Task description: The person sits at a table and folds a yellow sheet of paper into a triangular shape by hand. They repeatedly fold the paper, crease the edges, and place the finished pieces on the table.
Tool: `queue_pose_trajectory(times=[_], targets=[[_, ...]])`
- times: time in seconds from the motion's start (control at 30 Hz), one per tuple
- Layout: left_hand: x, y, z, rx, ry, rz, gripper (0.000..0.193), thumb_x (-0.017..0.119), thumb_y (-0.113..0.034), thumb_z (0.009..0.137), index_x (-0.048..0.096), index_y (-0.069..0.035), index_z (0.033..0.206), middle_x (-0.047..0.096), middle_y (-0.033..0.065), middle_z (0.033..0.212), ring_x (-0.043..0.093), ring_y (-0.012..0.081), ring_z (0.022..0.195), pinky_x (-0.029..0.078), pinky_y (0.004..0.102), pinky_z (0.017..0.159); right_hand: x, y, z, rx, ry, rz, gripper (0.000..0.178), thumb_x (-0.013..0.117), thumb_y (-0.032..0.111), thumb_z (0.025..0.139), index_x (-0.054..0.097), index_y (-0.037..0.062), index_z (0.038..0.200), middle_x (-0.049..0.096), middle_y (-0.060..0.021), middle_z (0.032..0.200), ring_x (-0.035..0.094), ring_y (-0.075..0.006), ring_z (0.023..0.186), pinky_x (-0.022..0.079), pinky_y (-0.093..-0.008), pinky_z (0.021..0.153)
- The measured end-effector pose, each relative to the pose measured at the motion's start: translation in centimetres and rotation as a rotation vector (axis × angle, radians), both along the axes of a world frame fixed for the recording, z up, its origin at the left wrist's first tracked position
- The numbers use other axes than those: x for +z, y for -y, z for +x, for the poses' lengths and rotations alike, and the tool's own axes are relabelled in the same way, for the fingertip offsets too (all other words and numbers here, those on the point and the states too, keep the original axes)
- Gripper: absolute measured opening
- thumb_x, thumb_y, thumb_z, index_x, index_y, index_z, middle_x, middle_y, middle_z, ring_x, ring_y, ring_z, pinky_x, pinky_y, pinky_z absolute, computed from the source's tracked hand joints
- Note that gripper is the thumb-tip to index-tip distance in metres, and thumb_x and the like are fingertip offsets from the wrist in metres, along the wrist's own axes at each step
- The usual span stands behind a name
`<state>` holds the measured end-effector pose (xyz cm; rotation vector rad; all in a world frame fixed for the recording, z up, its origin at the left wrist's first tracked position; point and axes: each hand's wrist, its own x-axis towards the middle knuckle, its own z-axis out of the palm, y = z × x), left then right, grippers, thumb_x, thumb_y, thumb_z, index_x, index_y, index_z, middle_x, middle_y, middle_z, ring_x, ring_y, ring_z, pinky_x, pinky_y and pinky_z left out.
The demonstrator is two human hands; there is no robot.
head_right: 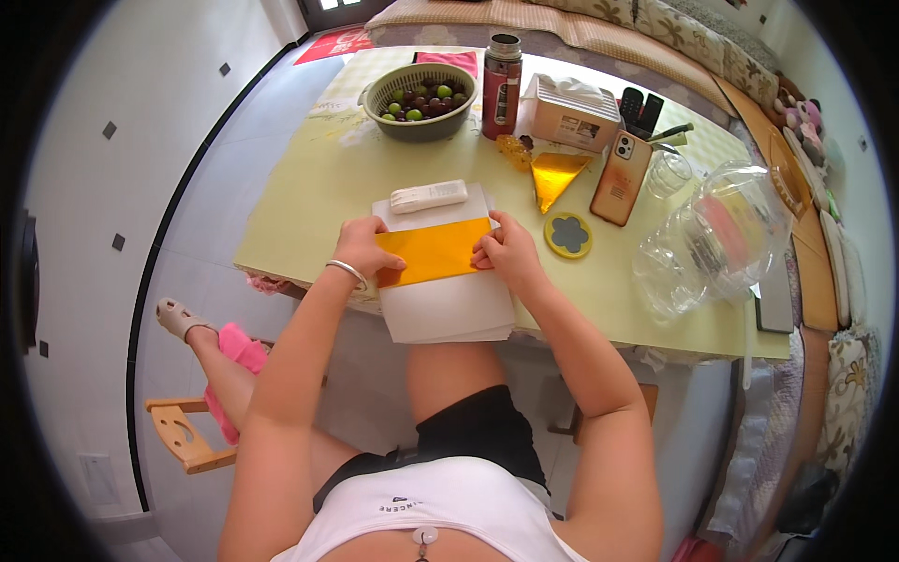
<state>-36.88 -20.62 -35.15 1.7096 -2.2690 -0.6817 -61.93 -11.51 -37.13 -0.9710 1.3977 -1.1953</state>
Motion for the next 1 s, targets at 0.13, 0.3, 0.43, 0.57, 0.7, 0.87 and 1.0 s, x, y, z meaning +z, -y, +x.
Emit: queue_pose_trajectory(times=[0.13,0.3,0.43,0.57,0.7,0.87,1.0], targets=[[-1.4,-1.4,0.5,-0.062,-0.100,-0.393,0.022,0.083,-0.004,0.064,0.067,-0.003,0.080,0.072,0.0137,0.097,0.066,0.0261,0.090,0.055,0.0373,0.078,-0.7,-0.2,-0.2,-0.047,0.072,-0.040,0.057,0.052,-0.001,0.096,0.032,-0.0086,0.148,0.064,-0.0127,0.091,0.067,-0.0150,0.072,0.061,-0.0285,0.068],[-1.3,-4.3,0.3,0.264,-0.822,0.134,0.011,0.068,0.010,0.079,0.064,-0.001,0.083,0.070,0.0104,0.086,0.064,0.0158,0.067,0.051,0.0294,0.059,-0.9,-0.2,-1.2,-0.038,0.256,-0.001,0.043,0.055,0.001,0.096,0.046,-0.0070,0.137,0.067,-0.0128,0.094,0.070,-0.0161,0.077,0.061,-0.0286,0.068],[-2.5,-4.9,1.3,0.244,-1.153,0.292,0.004,0.064,0.007,0.088,0.064,0.004,0.087,0.070,0.0128,0.081,0.064,0.0143,0.067,0.054,0.0279,0.060,0.0,-0.1,-1.8,-0.032,0.328,0.111,0.024,0.061,0.008,0.097,0.058,-0.0027,0.118,0.070,-0.0144,0.095,0.073,-0.0191,0.079,0.062,-0.0289,0.068],[-1.9,-5.4,1.8,0.271,-1.160,0.378,0.004,0.067,0.003,0.090,0.067,0.007,0.089,0.071,0.0130,0.082,0.068,0.0141,0.072,0.057,0.0255,0.066,0.9,-0.8,-2.0,-0.037,0.304,0.204,0.016,0.064,0.014,0.097,0.062,0.0006,0.106,0.072,-0.0136,0.093,0.074,-0.0203,0.078,0.061,-0.0295,0.067],[-1.7,-5.8,1.7,0.329,-1.083,0.339,0.008,0.071,-0.002,0.090,0.069,0.006,0.089,0.071,0.0108,0.082,0.070,0.0144,0.075,0.058,0.0247,0.068,0.6,-1.4,-2.3,-0.027,0.252,0.195,0.013,0.066,0.015,0.097,0.061,0.0031,0.100,0.072,-0.0116,0.091,0.074,-0.0190,0.077,0.060,-0.0288,0.065],[-2.2,-5.9,2.0,0.339,-0.966,0.283,0.012,0.076,-0.006,0.087,0.070,0.004,0.084,0.071,0.0093,0.080,0.068,0.0125,0.070,0.056,0.0244,0.065,0.6,-1.5,-2.6,0.006,0.139,0.201,0.011,0.066,0.014,0.096,0.061,0.0041,0.095,0.071,-0.0095,0.081,0.072,-0.0168,0.068,0.057,-0.0271,0.058],[-3.5,-5.7,2.7,0.268,-0.697,0.129,0.018,0.081,-0.009,0.083,0.069,0.003,0.078,0.070,0.0067,0.077,0.063,0.0098,0.064,0.051,0.0240,0.060,0.6,-1.6,-2.7,0.035,-0.050,0.218,0.011,0.068,0.013,0.093,0.061,0.0052,0.090,0.068,-0.0055,0.071,0.067,-0.0126,0.061,0.053,-0.0240,0.053]])
